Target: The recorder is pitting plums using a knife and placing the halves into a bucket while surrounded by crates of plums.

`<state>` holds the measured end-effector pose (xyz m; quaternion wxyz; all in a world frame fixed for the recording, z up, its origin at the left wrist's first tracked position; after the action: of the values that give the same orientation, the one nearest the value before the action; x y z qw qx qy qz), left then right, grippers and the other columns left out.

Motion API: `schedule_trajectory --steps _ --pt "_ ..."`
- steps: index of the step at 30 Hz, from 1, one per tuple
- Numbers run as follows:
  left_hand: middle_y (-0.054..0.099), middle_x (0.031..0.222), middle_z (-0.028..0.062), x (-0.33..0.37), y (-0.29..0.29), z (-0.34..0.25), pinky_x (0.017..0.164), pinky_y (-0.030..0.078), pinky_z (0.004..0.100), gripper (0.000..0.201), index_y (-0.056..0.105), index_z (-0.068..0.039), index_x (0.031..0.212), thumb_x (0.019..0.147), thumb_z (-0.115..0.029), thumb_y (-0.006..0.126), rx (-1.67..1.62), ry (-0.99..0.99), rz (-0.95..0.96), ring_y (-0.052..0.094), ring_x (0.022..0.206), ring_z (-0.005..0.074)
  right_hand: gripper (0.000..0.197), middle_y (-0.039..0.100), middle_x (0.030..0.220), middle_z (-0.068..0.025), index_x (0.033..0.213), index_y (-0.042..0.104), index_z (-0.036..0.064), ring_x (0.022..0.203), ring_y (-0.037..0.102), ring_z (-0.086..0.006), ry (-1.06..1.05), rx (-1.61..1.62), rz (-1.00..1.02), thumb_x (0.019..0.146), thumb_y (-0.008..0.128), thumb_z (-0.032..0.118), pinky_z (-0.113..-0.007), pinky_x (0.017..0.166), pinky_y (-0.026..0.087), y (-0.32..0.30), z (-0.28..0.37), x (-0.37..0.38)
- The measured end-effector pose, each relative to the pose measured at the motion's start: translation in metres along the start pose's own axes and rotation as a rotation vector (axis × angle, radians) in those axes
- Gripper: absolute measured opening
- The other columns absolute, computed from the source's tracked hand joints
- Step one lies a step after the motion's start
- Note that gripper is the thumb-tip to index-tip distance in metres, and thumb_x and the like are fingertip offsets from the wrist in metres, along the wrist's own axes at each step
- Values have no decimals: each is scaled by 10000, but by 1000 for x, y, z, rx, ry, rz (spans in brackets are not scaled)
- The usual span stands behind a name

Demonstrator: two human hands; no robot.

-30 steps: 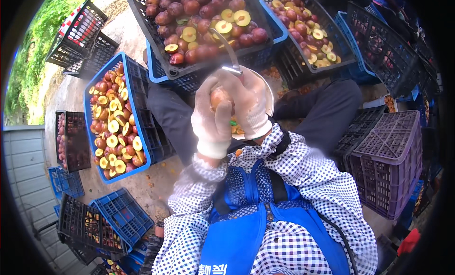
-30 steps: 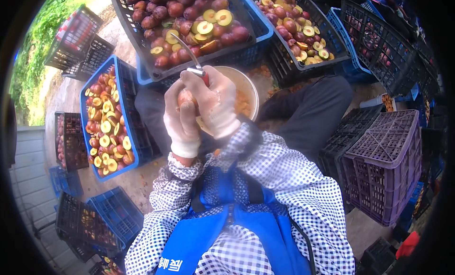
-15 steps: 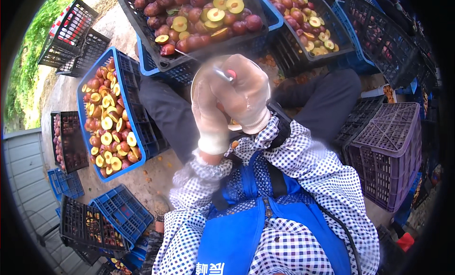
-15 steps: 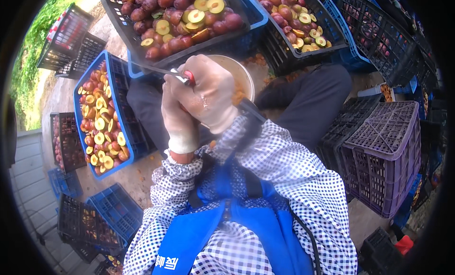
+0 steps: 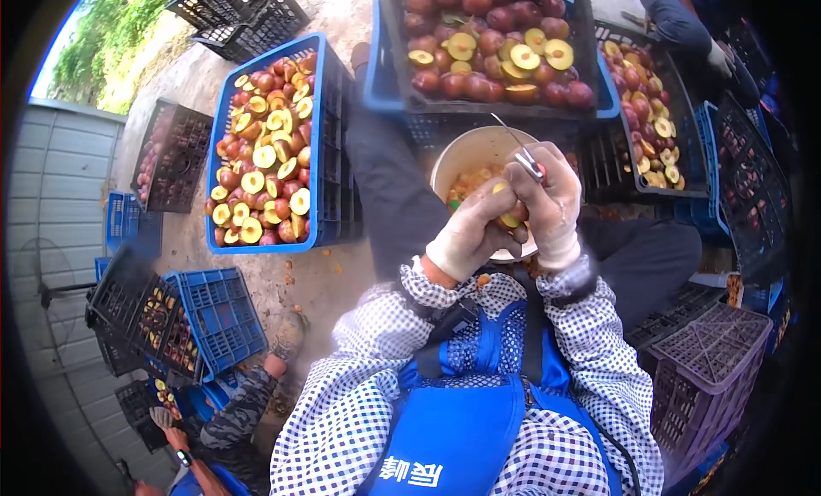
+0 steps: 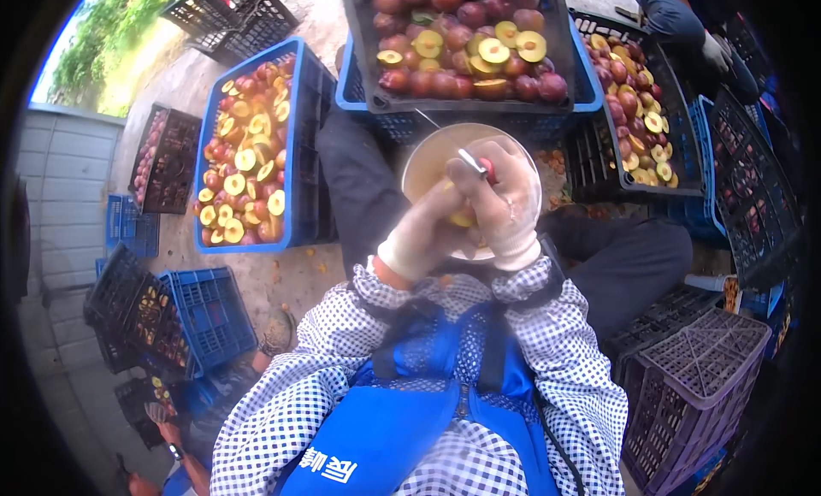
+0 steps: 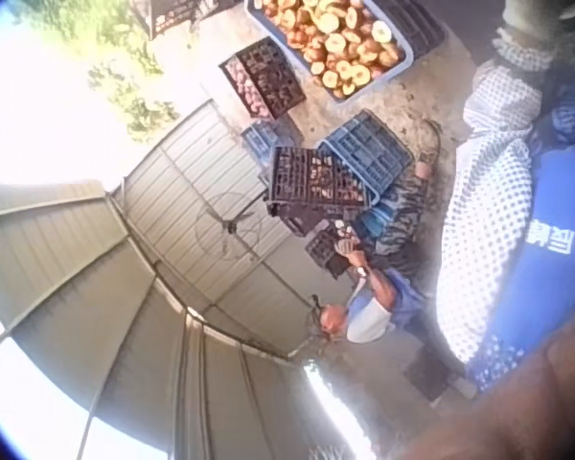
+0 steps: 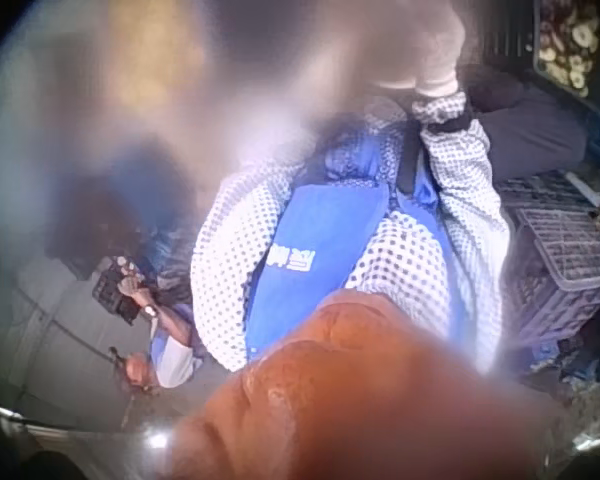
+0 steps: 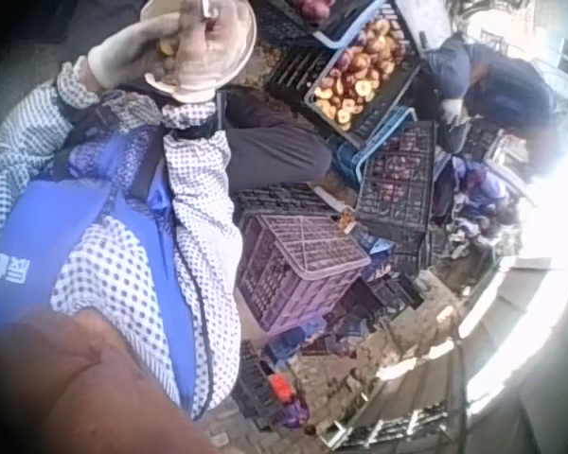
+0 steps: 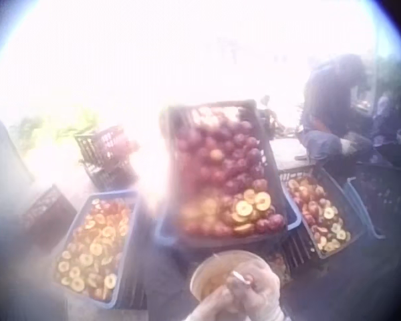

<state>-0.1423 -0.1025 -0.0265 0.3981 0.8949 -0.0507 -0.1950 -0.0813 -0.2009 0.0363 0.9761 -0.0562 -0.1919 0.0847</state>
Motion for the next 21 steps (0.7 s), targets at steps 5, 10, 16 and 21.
schedule_trajectory --steps 5,10,16,21 --pt "633 909 48 -40 -52 -80 572 520 274 364 583 -49 1165 918 -308 654 -11 313 -222 603 676 112 239 652 870 -21 944 676 2 809 579 -98 238 207 -43 923 722 236 -254 792 449 27 -6 -1" --pt "662 780 9 -107 -187 -207 477 438 204 253 631 -59 970 826 -201 783 643 584 -920 542 540 40 270 642 858 24 1111 678 -20 786 530 -53 432 135 -48 921 688 172 -221 742 428 9 -39 -11" --pt "686 838 60 -41 -276 -299 736 512 303 329 641 -6 931 778 -220 838 882 628 -1090 636 767 157 227 610 755 13 1003 682 -18 687 500 -61 542 12 -126 907 685 187 -240 646 407 -18 -74 -39" --pt "644 754 28 5 -258 -333 480 438 263 416 650 -23 930 838 -398 806 847 621 -1094 559 531 115 196 651 753 -33 920 676 -16 705 562 -91 615 -92 -176 891 698 176 -264 652 443 -32 -73 -50"
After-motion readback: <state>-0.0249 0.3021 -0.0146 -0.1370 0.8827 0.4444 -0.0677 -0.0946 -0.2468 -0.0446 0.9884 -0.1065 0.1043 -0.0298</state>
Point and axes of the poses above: each hand's wrist, its own x-axis towards the middle knuckle, its own y-axis out of the palm, z = x × y, the point moved 7 cm from there along x, towards the middle knuckle
